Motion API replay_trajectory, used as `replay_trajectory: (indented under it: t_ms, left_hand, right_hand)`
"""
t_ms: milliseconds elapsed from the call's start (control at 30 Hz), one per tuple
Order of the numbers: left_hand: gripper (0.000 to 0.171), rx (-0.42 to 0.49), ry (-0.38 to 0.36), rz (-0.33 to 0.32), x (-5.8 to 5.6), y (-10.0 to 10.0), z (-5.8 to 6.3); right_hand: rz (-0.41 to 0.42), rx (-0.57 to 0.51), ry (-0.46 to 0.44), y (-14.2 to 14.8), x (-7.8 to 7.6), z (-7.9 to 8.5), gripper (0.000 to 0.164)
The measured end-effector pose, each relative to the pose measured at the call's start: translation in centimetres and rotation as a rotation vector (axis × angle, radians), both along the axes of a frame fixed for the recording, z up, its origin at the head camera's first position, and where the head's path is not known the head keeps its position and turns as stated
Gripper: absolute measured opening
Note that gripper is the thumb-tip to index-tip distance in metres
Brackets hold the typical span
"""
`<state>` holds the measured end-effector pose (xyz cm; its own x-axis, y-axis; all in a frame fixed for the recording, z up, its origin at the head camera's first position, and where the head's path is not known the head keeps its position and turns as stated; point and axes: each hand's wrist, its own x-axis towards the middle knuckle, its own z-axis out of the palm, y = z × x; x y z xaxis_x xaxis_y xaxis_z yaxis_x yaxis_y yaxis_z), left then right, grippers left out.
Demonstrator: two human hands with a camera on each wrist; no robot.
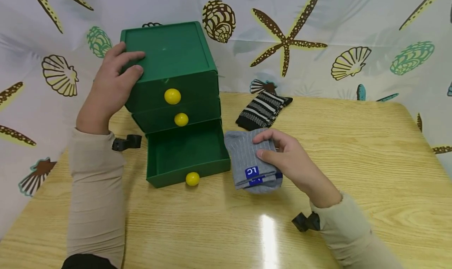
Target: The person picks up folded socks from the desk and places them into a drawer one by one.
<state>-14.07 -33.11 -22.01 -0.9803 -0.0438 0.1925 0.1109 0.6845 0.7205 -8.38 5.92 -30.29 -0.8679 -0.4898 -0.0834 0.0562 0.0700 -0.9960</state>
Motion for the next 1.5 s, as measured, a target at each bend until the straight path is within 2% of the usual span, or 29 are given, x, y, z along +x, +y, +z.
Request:
replay_trajectory:
  t_ms: [333,500,700,967,1200,1500]
  left_hand:
    - [0.057,0.005,0.012,-0.005,-0.1,0.0,-0.1]
    - [0.057,0.005,0.012,-0.012,-0.1,0.0,-0.3]
    - [0.057,0.013,0.006,-0.017,-0.2,0.3,-0.2]
    - [0.057,0.014,0.003,-0.013,-0.2,0.4,-0.2]
    - [0.056,-0.010,0.013,-0.002,-0.2,0.0,-0.2]
    - [0.057,0.013,0.010,0.002,0.0,0.0,-0.2]
  right_hand:
    - [-0.027,-0.147,-0.059,-4.3,-1.2,0.2,0.028]
    - [-0.019,-0.163,-0.117,-6.2,-1.8,-0.5,0.030]
    - [-0.042,-0.087,-0.135,-7.4,-2.2,-1.6,0.033]
    - [-0.108,-0.003,-0.103,-7.4,-2.3,-1.7,0.030]
    - [-0.100,0.013,-0.093,-7.9,-2.7,-1.6,0.030]
    - [-0.088,0.044,-0.022,-9.2,-3.3,-1.4,0.032]
